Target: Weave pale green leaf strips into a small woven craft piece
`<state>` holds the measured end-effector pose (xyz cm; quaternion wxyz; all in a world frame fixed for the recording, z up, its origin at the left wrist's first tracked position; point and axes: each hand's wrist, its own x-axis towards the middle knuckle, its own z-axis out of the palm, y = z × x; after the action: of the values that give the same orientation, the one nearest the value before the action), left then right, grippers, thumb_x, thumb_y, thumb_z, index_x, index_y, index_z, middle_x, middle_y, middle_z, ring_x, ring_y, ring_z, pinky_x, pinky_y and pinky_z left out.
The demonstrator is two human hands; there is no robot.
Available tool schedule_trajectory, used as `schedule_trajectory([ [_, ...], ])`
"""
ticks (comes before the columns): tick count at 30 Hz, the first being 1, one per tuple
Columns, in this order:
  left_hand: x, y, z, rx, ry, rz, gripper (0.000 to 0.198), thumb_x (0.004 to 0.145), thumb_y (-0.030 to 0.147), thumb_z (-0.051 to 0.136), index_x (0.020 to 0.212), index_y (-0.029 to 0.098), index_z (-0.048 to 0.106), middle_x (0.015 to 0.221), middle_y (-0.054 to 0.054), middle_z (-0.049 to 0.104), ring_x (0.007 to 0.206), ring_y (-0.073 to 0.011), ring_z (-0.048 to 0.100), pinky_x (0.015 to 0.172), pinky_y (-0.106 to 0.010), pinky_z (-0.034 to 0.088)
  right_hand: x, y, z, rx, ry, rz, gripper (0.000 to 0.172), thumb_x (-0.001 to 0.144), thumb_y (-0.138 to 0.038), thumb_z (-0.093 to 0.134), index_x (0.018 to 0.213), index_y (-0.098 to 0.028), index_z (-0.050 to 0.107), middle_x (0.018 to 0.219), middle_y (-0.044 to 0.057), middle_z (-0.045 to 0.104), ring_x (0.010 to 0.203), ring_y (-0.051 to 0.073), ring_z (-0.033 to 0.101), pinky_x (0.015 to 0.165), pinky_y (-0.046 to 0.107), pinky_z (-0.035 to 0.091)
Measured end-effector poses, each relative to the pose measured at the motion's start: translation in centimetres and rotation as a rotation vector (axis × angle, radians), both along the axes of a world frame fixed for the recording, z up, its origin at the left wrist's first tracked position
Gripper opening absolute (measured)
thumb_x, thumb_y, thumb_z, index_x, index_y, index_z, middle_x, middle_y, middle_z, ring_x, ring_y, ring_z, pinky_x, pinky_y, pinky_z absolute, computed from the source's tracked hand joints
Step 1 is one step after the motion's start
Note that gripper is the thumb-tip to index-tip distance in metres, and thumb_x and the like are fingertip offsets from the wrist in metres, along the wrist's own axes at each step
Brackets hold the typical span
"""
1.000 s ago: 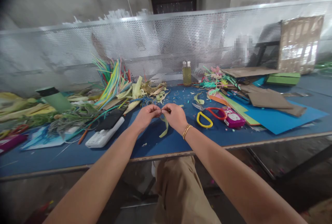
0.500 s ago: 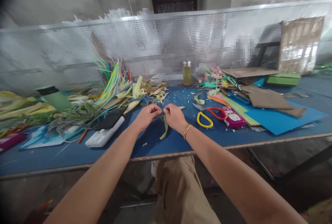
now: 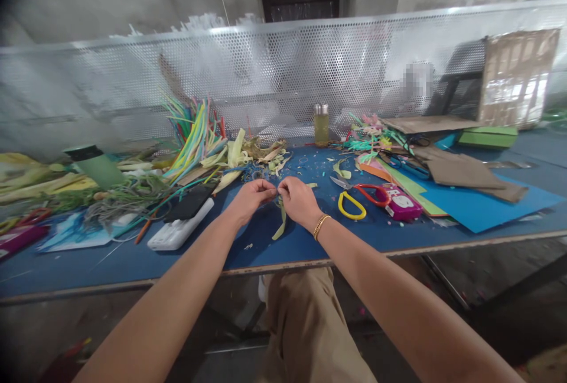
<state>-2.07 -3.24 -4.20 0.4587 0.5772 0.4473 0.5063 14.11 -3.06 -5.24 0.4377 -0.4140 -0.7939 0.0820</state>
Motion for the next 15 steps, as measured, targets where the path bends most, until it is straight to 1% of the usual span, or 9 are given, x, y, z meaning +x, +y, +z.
schedule_trajectory([
  [4,0.01,0.04,0.06,-0.013,-0.038,0.029,0.023,0.059,0.027,0.079,0.068,0.017,0.061,0.06,0.001,0.059,0.056,-0.0108,0.052,0.06,-0.027,0.043,0.05,-0.32,0.22,-0.056,0.056,0.023,0.005,0.086,-0.023,0.057,0.084,-0.02,0.059,0.085,0.004,0.067,0.08,0.017,0.061,0.073,0.029,0.046],
  [6,0.06,0.03,0.11,-0.019,-0.05,0.037,0.024,0.058,0.027,0.079,0.068,0.017,0.061,0.06,0.002,0.059,0.057,-0.0108,0.052,0.062,-0.027,0.043,0.08,-0.37,0.26,-0.109,0.094,0.022,0.007,0.082,-0.025,0.062,0.086,-0.019,0.062,0.086,0.004,0.069,0.078,0.016,0.063,0.072,0.028,0.048],
  [8,0.11,-0.02,0.16,-0.023,-0.049,0.041,0.024,0.059,0.027,0.08,0.069,0.017,0.061,0.061,0.002,0.06,0.057,-0.0104,0.052,0.062,-0.027,0.043,0.13,-0.35,0.26,-0.146,0.116,0.007,0.007,0.079,-0.025,0.064,0.083,-0.019,0.064,0.083,0.003,0.071,0.075,0.016,0.065,0.07,0.028,0.048],
  [11,0.16,-0.09,0.26,-0.036,-0.065,0.056,0.027,0.058,0.025,0.08,0.073,0.017,0.06,0.063,0.002,0.061,0.058,-0.011,0.054,0.063,-0.028,0.045,0.19,-0.32,0.25,-0.149,0.118,-0.028,0.004,0.078,-0.023,0.064,0.077,-0.02,0.067,0.078,0.002,0.072,0.07,0.015,0.065,0.066,0.027,0.048],
  [15,0.15,-0.13,0.41,-0.072,-0.096,0.113,0.041,0.054,0.021,0.083,0.08,0.019,0.052,0.066,0.001,0.065,0.062,-0.0145,0.06,0.063,-0.029,0.046,0.18,-0.55,0.41,-0.15,0.109,-0.069,0.007,0.076,-0.022,0.063,0.072,-0.021,0.068,0.073,0.002,0.073,0.065,0.016,0.064,0.06,0.026,0.045],
])
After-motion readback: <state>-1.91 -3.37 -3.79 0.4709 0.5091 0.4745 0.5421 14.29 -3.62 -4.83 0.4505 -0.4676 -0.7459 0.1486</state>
